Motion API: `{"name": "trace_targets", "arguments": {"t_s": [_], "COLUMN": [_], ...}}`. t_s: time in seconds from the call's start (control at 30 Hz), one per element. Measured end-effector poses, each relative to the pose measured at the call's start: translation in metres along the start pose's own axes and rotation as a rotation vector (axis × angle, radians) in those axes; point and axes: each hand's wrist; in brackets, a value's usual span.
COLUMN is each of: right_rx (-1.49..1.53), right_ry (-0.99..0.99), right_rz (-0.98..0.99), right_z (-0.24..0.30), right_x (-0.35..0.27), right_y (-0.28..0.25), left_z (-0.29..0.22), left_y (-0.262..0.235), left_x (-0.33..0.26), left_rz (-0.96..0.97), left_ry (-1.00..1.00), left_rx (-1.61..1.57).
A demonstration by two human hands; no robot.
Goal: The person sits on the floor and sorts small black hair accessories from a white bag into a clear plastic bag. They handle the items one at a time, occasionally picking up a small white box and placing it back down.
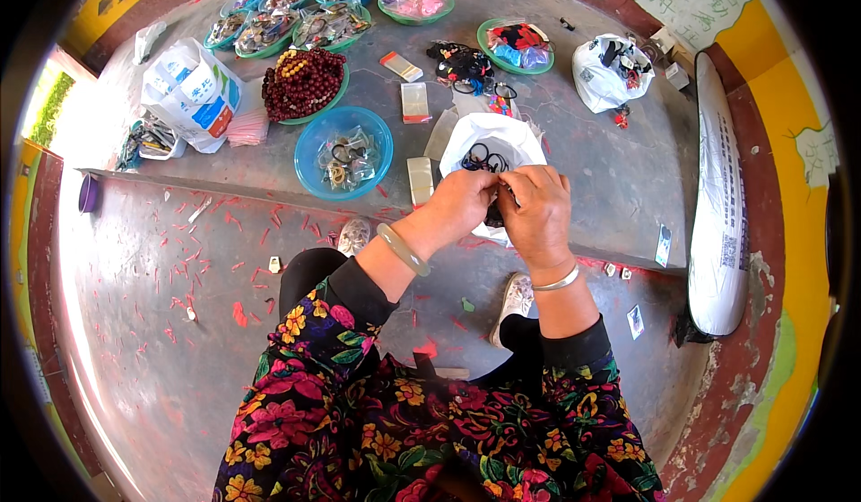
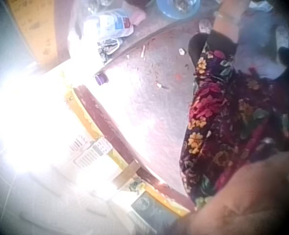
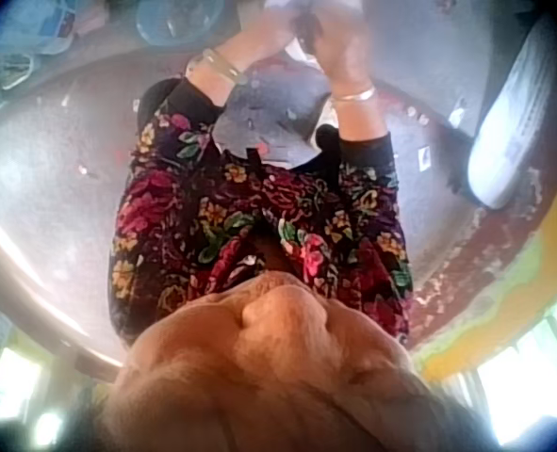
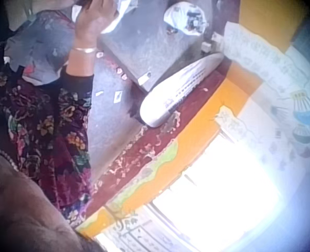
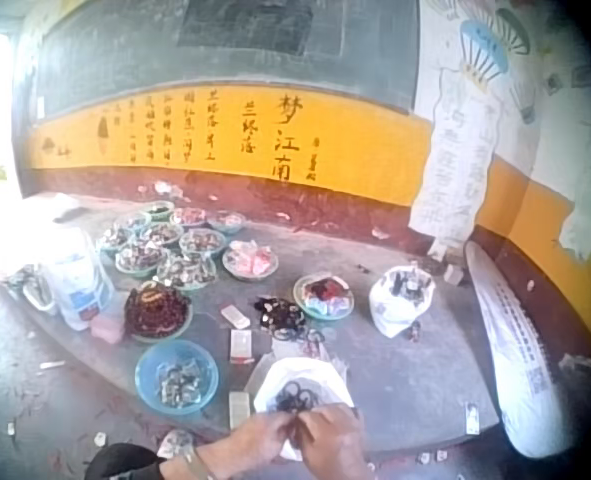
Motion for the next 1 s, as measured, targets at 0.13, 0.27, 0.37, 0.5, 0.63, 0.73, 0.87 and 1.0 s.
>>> {"name": "trace_targets", "arguments": {"t_s": [0.13, 0.27, 0.37, 0.5, 0.63, 0.73, 0.87, 1.0], "right_rx": [-0.025, -0.021, -0.011, 0.085, 0.285, 0.325, 0.25, 0.075], "right_ry": [-0.023, -0.02, 0.014, 0.117, 0.286, 0.304, 0.242, 0.138], "right_rz": [0.028, 0.042, 0.017, -0.031, -0.054, -0.033, 0.027, 0.05], "right_z": [0.001, 0.0, -0.001, -0.003, -0.011, -0.012, -0.011, -0.004], "right_x": [-0.001, -0.002, -0.004, -0.004, -0.007, -0.007, -0.006, -0.004], "right_y": [0.001, 0.003, 0.005, 0.006, 0.01, 0.009, 0.007, 0.003], "left_z": [-0.002, -0.001, -0.001, -0.001, -0.005, -0.004, -0.002, 0.0], "left_y": [0.0, 0.001, 0.002, 0.0, 0.0, -0.001, 0.0, 0.004], "left_x": [-0.001, -0.001, -0.002, -0.001, -0.001, -0.002, -0.002, -0.003], "left_rz": [0.005, -0.003, -0.009, 0.007, -0.006, -0.022, -0.061, -0.096], "left_ry": [-0.005, -0.008, -0.009, -0.01, -0.036, -0.017, 0.062, 0.127], "left_rx": [0.039, 0.085, 0.096, 0.157, 0.082, 0.06, 0.148, 0.285]}}
Point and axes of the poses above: each hand's wrist, its own x-axis towards the middle knuckle, its own y-axis out of the palm, z = x × y, and after that the axes turned 8 degrees about -y, right-handed
